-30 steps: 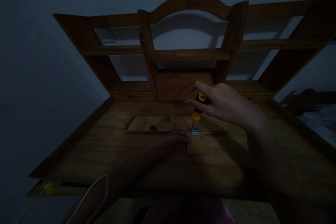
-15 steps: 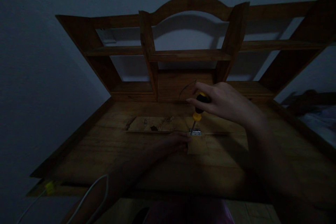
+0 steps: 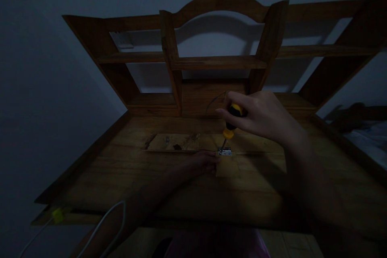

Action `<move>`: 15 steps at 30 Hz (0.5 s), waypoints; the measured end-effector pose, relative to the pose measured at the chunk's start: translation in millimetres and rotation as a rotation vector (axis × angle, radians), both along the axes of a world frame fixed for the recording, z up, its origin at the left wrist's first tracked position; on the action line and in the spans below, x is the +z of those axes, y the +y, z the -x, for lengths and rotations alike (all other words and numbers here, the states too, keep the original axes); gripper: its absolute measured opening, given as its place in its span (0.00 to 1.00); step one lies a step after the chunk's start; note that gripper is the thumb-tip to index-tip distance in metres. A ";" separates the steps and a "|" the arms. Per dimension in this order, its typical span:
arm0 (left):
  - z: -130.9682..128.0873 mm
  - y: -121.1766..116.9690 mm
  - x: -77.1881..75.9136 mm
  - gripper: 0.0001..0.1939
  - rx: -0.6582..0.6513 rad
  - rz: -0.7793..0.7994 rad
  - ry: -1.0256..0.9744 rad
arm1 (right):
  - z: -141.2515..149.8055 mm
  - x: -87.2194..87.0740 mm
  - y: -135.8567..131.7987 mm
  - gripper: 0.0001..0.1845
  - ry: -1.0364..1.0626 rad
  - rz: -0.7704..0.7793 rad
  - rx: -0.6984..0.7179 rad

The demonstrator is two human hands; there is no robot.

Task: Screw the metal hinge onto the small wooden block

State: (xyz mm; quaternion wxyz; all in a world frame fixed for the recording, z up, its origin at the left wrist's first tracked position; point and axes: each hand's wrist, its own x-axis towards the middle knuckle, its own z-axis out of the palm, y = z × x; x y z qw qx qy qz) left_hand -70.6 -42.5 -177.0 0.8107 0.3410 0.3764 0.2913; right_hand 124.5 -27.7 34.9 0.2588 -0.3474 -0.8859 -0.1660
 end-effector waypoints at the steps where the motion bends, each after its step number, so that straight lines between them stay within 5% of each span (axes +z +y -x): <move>1: 0.4 0.3 -1.1 0.12 -0.004 -0.006 0.006 | -0.9 0.3 -0.1 0.21 0.010 -0.011 -0.004; 15: -0.9 -1.8 6.0 0.10 0.012 0.036 0.036 | 1.7 2.1 -1.6 0.19 -0.015 0.024 -0.017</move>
